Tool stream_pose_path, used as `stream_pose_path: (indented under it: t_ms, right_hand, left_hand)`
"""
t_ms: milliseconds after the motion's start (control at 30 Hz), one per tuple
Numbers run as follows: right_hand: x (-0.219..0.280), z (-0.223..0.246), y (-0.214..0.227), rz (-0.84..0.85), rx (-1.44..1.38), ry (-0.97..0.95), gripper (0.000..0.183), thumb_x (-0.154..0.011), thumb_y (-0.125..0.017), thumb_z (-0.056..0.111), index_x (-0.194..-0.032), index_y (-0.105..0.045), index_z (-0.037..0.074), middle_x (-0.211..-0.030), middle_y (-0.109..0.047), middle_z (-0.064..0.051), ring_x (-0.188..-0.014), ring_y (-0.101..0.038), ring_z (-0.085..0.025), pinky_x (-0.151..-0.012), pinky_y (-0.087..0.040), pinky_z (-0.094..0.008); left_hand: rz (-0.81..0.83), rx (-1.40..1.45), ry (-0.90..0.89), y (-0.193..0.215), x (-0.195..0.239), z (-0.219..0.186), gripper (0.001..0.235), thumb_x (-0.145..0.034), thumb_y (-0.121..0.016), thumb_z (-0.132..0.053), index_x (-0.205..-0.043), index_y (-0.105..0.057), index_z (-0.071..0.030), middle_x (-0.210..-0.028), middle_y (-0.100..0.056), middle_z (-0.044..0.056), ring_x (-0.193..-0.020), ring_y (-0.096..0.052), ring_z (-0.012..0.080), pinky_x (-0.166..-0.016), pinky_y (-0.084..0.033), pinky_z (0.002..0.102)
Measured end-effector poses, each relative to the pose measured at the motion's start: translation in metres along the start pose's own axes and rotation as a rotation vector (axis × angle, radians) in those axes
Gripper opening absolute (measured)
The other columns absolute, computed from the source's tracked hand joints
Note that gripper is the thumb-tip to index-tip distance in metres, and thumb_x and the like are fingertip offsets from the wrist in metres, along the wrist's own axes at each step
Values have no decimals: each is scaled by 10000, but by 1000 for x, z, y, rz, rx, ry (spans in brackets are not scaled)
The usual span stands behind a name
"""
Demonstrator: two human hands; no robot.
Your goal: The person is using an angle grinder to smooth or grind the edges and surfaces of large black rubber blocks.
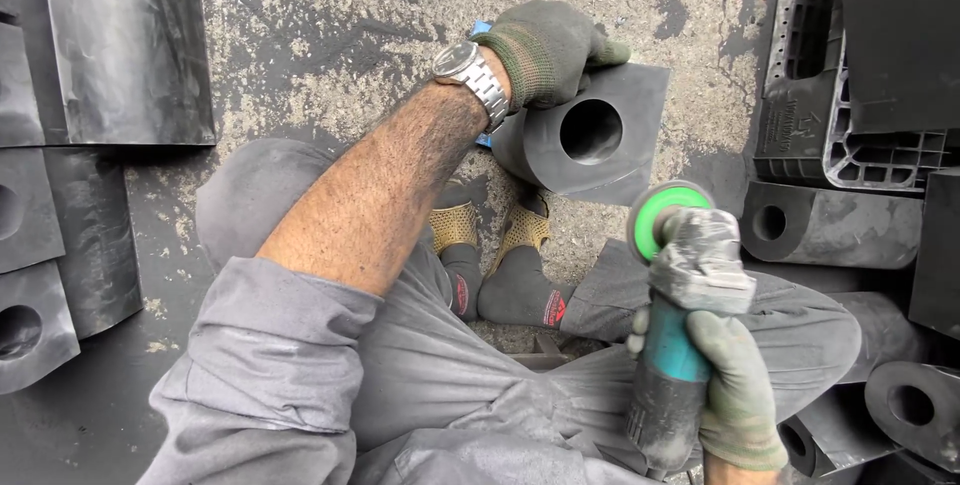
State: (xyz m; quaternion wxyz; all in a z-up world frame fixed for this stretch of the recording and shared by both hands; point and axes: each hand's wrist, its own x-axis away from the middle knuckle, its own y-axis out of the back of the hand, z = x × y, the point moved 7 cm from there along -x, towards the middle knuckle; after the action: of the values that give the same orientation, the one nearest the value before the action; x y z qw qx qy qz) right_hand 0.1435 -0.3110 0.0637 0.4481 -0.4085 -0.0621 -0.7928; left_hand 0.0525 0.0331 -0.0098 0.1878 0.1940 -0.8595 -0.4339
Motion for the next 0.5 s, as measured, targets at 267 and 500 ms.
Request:
stream_pose_path:
  t_ms: [267, 500]
  right_hand:
    - [-13, -6, -17, -50, 115, -137, 498, -928, -670, 323, -1186, -631, -101, -983, -746, -208, -814, -746, -266, -726, -605, -371]
    - [-32, 16, -63, 18, 150, -105, 466, -952, -653, 323, -1246, -610, -36, -985, -732, -166, -825, -728, -232, -722, -599, -353]
  left_hand:
    - [-1, -12, 16, -3, 0, 2, 565, -851, -723, -122, -1331, -659, -412, -1103, -746, 38, -919, -714, 288, -786, -572, 444]
    - [-2, -18, 28, -7, -1, 3, 569, -844, -729, -109, -1328, -659, -400, -1082, -751, 45, -897, -725, 276, -774, -580, 437]
